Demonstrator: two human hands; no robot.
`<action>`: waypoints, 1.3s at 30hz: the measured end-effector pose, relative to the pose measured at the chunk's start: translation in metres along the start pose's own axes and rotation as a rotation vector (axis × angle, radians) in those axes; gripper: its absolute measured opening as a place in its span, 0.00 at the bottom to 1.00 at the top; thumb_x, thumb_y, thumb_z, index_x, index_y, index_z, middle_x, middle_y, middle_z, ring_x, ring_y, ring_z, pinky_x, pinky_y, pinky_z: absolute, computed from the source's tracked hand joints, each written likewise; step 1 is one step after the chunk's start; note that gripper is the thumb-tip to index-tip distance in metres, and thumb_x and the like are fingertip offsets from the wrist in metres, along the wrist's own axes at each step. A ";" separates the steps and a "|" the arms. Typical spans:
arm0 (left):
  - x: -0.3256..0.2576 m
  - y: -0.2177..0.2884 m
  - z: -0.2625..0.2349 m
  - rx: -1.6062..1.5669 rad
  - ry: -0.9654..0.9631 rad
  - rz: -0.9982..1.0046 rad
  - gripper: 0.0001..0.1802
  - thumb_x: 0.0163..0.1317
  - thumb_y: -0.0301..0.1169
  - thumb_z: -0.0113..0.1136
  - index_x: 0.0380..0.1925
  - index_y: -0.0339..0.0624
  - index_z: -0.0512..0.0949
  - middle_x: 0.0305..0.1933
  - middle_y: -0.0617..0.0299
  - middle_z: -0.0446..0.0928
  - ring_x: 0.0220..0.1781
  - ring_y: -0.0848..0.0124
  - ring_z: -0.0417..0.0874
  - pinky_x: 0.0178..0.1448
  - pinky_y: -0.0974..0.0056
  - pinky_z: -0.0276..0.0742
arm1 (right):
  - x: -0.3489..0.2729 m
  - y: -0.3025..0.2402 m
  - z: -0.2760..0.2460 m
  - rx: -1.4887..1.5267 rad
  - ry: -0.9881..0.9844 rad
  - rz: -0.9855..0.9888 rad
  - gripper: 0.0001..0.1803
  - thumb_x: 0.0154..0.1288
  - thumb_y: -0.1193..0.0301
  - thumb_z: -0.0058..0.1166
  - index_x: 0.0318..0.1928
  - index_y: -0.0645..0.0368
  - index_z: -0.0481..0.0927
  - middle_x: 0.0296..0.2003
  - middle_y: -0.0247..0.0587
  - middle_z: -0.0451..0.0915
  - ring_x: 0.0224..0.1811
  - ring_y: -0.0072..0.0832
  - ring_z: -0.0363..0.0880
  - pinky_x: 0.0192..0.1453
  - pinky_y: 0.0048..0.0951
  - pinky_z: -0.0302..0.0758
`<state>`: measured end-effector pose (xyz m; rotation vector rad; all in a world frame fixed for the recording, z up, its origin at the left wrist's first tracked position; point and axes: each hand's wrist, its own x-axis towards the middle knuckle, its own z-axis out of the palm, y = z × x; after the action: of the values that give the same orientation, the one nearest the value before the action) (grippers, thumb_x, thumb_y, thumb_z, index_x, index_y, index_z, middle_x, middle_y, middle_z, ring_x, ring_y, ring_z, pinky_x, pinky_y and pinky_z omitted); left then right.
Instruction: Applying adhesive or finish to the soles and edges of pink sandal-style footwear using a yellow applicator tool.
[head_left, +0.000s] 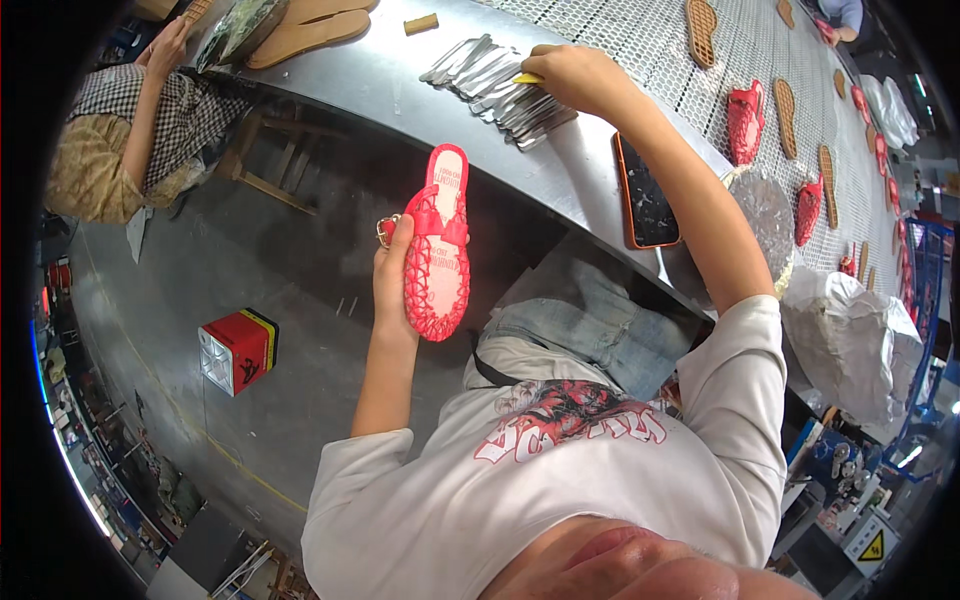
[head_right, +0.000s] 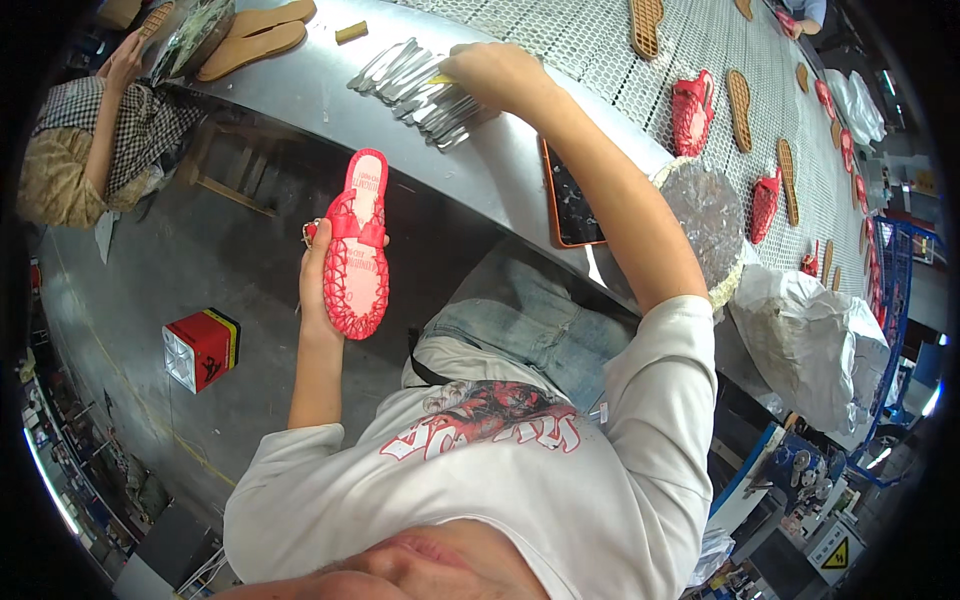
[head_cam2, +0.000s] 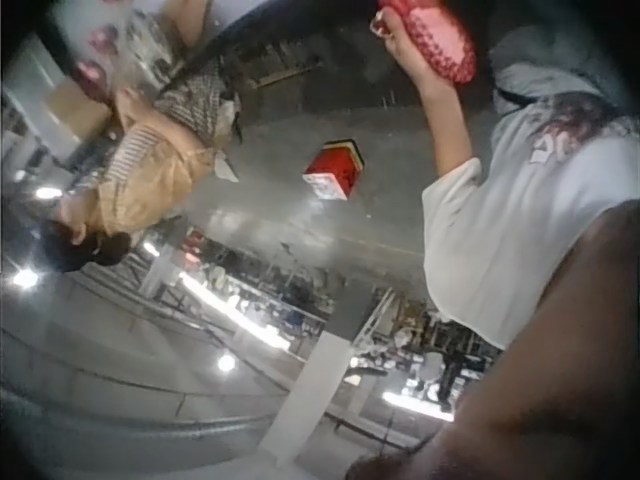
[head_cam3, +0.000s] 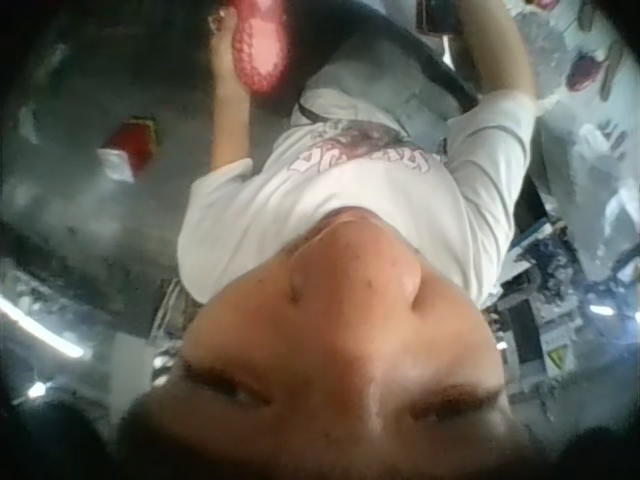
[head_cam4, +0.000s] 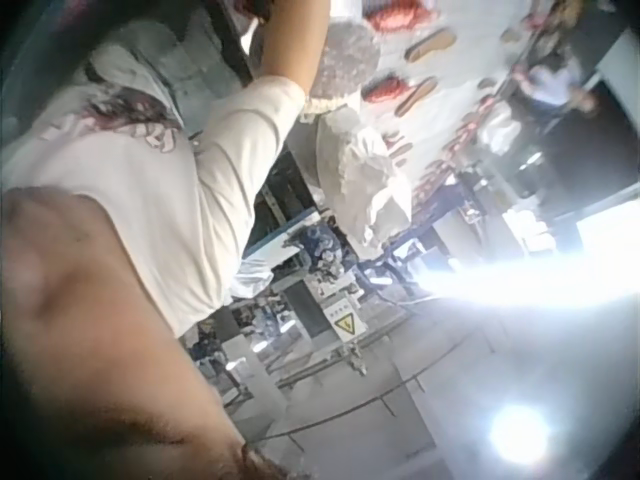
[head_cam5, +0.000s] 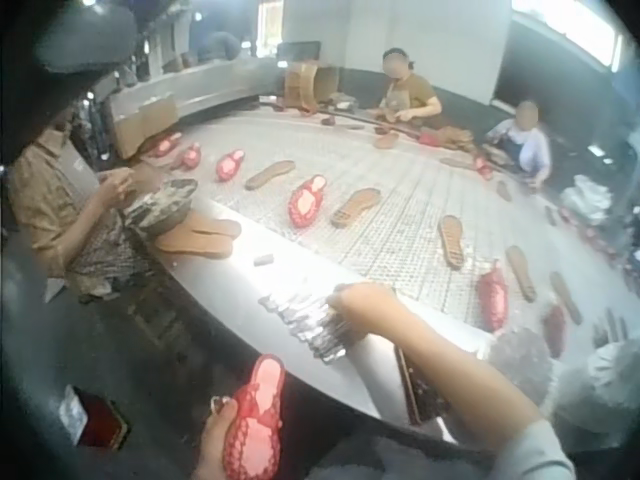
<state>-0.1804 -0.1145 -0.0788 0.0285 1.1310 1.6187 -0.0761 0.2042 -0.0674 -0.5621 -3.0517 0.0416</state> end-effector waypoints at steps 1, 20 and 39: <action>0.001 0.002 0.000 -0.014 0.005 -0.011 0.27 0.70 0.48 0.57 0.48 0.30 0.78 0.38 0.47 0.85 0.30 0.66 0.87 0.34 0.64 0.87 | 0.002 0.001 0.000 0.000 0.000 -0.001 0.11 0.66 0.71 0.51 0.45 0.52 0.84 0.42 0.37 0.83 0.42 0.42 0.84 0.45 0.42 0.81; 0.021 -0.018 0.075 -0.270 -0.466 0.178 0.38 0.70 0.59 0.49 0.63 0.35 0.69 0.55 0.52 0.79 0.53 0.62 0.83 0.58 0.57 0.79 | -0.145 -0.122 -0.085 1.091 0.516 0.472 0.12 0.63 0.77 0.62 0.47 0.62 0.82 0.31 0.35 0.82 0.30 0.17 0.75 0.35 0.21 0.72; -0.022 -0.052 0.132 -0.041 -0.698 0.041 0.32 0.72 0.51 0.52 0.64 0.36 0.67 0.60 0.53 0.76 0.60 0.63 0.80 0.65 0.55 0.75 | -0.242 -0.099 -0.106 0.322 0.540 0.028 0.24 0.52 0.71 0.66 0.51 0.61 0.79 0.34 0.40 0.78 0.39 0.38 0.81 0.42 0.37 0.79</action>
<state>-0.0614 -0.0504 -0.0306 0.5499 0.5569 1.4869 0.1189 0.0273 0.0337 -0.4927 -2.4463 0.3187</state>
